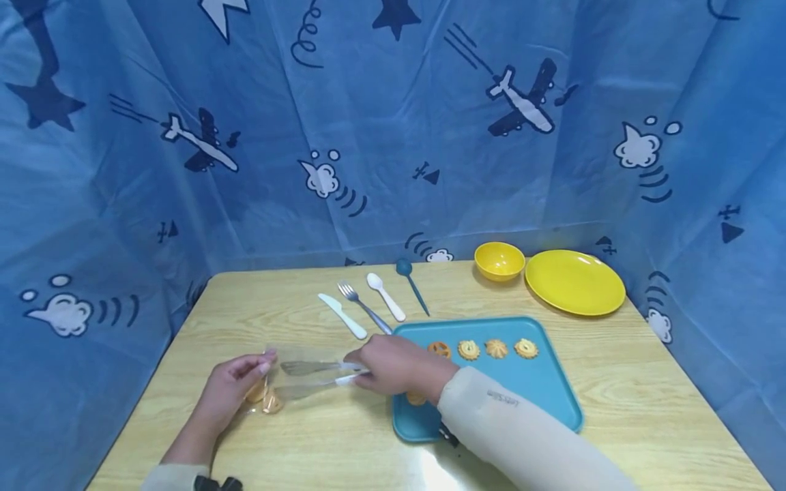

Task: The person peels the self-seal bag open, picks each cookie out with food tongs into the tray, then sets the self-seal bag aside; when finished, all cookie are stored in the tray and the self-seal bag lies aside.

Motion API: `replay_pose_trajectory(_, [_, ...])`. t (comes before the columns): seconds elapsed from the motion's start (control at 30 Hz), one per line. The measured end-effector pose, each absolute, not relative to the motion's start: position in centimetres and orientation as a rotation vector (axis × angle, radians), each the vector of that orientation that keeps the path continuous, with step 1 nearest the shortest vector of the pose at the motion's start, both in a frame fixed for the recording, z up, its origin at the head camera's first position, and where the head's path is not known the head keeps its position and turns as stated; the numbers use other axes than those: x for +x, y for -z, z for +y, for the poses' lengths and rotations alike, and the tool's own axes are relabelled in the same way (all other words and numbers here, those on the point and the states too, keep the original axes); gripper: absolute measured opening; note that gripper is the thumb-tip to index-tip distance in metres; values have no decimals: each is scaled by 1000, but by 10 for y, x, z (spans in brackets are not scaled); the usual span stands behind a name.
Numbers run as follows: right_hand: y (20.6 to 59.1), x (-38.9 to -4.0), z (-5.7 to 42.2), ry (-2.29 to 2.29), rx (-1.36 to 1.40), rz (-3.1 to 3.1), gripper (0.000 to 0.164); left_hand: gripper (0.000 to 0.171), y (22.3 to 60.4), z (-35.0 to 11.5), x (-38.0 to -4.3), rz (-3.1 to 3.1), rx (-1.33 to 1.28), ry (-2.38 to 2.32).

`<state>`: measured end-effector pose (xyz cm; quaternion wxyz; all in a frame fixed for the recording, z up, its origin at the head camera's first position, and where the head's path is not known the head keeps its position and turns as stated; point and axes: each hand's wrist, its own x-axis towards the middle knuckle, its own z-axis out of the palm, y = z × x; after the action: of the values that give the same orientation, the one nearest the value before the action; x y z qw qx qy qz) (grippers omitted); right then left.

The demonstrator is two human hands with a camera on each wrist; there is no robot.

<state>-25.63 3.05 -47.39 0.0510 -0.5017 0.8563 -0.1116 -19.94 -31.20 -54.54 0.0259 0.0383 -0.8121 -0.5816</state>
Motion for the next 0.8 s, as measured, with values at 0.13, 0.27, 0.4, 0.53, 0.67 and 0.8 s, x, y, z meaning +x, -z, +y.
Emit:
replay_pose_trajectory(0.13, [476,-257,25,389,-1507,2583,25,28,545,-312,-199,-2504,101,1803])
replay_pose_trajectory(0.27, [479,-256,20,415,-1493,2571,22,29,545,-311,-199,-2497,98,1805])
replay_pose_trajectory(0.4, [479,-253,18,368,-1492,2609,27,30,544,-311,-199,-2492,87,1811])
replay_pose_trajectory(0.53, [478,-250,21,329,-1437,2671,34,30,545,-310,-199,-2477,57,1828])
replay_pose_trajectory(0.67, [476,-249,26,324,-1400,2704,36,30,547,-311,-200,-2455,40,1839])
replay_pose_trajectory(0.8, [475,-251,31,346,-1407,2693,38,29,548,-312,-200,-2441,34,1842])
